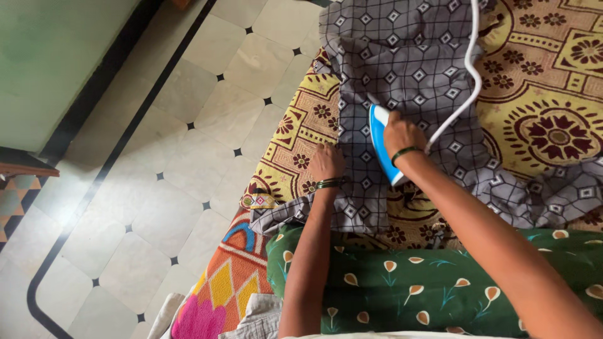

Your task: The person irons a patterned cloth laid on a bed using a blue electric iron. They repeatedly smooth the fabric with their hands, move the iron across different sections, and fold the cloth after ironing.

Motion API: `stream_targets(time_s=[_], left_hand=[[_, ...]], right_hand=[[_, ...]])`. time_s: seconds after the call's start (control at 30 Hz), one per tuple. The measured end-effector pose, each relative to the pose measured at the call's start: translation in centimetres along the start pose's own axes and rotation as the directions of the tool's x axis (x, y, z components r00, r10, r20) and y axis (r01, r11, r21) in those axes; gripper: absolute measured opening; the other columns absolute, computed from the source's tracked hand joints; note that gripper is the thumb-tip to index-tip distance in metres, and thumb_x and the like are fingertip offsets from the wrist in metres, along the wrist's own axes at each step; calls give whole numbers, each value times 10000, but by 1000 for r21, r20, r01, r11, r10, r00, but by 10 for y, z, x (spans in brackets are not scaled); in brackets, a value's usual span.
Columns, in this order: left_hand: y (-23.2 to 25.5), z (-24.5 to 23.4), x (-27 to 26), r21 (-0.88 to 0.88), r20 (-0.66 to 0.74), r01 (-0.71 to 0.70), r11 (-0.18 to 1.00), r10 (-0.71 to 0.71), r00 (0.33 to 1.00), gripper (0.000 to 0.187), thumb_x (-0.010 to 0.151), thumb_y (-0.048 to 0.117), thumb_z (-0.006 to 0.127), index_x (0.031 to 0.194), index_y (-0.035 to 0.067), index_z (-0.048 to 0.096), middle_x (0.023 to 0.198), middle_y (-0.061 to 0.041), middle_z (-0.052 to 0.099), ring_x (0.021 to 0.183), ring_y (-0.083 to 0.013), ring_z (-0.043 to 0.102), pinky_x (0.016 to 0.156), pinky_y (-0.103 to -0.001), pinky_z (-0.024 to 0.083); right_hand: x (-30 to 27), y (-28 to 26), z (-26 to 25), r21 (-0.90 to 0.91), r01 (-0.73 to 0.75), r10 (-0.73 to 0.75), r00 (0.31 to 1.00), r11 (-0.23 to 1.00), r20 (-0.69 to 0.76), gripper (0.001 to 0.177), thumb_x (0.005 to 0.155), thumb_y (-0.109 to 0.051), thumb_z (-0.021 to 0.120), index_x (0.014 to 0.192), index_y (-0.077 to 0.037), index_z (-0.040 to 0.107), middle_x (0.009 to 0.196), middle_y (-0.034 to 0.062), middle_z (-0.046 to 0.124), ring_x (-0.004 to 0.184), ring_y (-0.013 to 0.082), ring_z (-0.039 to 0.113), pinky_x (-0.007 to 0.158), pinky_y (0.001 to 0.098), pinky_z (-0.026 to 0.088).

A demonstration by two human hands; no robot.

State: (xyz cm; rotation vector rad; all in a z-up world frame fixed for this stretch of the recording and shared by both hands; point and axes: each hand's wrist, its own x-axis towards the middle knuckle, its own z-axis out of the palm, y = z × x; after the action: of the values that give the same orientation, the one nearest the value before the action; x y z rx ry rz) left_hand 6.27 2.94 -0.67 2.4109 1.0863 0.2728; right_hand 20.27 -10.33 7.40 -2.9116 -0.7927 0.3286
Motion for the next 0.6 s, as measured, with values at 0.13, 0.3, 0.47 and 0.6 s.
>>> stream_targets(time_s=[0.13,0.3,0.47,0.6], left_hand=[[26,3,3,129,-1,-76,989,77,997,223,927,141,566,1128,54,606,1185,-155,623,1147,-335,607,960,-477,504],[48,54,44,160,-129,-569,807,589,798,396,996,179,477,1373,82,542,1631,-102,446,1575,-286,352,1305,-543,239],[50,48,42,314,89,-480,819,478,874,693,1021,425,366,1613,92,226,1703,-62,175,1568,-241,164,1263,-592,46],[59,33,41,406,218,-431,806,372,902,693,1040,466,310,1621,114,174,1709,-63,138,1570,-228,130,1263,-580,-2]], right_hand=[[21,-1,-3,67,-76,74,997,995,31,301,1055,-115,385,1257,71,509,1029,351,696,929,462,722,718,535,615],[9,6,-7,45,-72,67,993,996,102,305,1041,-141,377,1243,43,513,1049,351,696,961,477,714,793,557,592],[1,17,-13,61,-129,123,987,990,101,310,1062,-151,330,1221,29,526,1064,342,699,985,474,715,796,564,597],[45,24,-16,160,-175,177,984,971,6,302,1073,-149,324,1210,9,541,1066,327,692,971,476,701,772,560,582]])
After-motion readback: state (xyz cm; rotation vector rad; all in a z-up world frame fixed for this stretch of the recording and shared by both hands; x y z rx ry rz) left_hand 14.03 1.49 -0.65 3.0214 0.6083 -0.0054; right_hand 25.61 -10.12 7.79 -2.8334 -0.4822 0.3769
